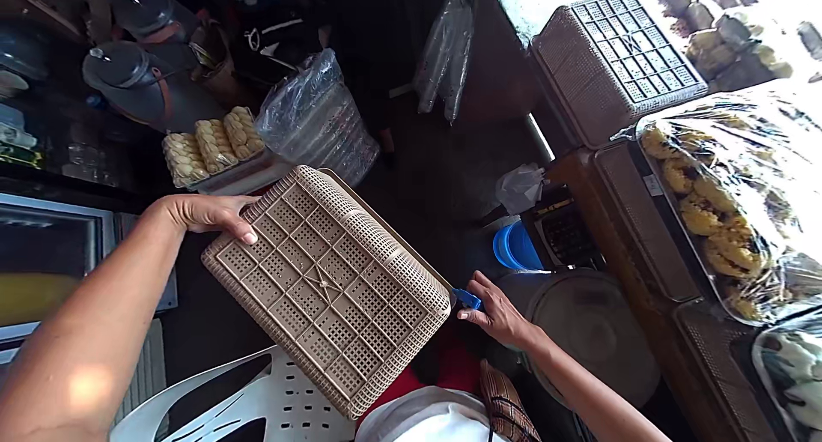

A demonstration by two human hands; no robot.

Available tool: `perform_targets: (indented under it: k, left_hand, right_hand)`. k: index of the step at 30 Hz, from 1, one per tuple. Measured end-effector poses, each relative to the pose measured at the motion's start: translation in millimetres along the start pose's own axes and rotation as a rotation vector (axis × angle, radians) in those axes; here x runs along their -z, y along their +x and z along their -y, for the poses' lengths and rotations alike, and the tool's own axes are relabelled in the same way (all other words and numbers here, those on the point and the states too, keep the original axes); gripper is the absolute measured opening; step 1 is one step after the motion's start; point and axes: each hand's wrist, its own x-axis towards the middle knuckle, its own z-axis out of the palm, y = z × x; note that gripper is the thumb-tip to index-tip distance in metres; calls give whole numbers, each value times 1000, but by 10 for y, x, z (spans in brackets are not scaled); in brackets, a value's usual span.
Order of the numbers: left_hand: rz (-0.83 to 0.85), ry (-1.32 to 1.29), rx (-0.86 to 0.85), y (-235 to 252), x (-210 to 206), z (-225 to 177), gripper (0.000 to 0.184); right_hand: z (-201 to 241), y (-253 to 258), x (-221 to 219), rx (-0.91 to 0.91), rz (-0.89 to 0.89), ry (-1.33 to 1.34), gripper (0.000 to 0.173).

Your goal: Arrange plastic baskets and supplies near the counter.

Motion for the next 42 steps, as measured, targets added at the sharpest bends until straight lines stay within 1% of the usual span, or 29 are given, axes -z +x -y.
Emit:
perform_targets:
  k: [3,7,11,14,16,18,24,27,29,31,34,37,40,42]
  left_hand:
    - [11,-8,-9,44,43,34,108]
    - [-27,45,21,9,-15,-65,111]
    - [5,49,16,93,22,-76,113]
    - [25,62,16,116,-33,-179,112]
    - [22,73,12,127,-61,-226,111]
    - [21,70,13,152,-51,-232,114]
    - [17,91,16,150,-60,-249,120]
    - [30,95,15,137,-99,-267,111]
    - [51,83,0,161,-132,-236,106]
    - [63,87,-5,191,-140,-213,111]
    - [62,102,5,211,-155,-232,115]
    - [53,124,-4,215,-178,-236,115]
    - [52,144,6,216,-196,-245,115]
    - [52,156,15,205,-209,-260,115]
  right_hand:
    - [-16,30,55,1,58,61,80]
    - [-4,56,176,17,39,47,78]
    - [16,140,272,43,138,28,80]
    - [41,174,276,46,192,-58,78]
    - [40,180,276,53,196,-141,79]
    - [12,180,279,79,185,-186,81]
    - [-28,210,337,124,206,-117,92]
    - [-40,267,339,157,181,-102,84]
    - [-34,319,339,166,206,-127,78]
    - [-18,363,334,166,243,-167,77]
    - [-36,404,324,208,211,-186,76]
    - [-27,424,335,218,174,-156,84]
    - [0,442,351,182,230,-61,90]
    - [-4,448,329,178,241,-38,89]
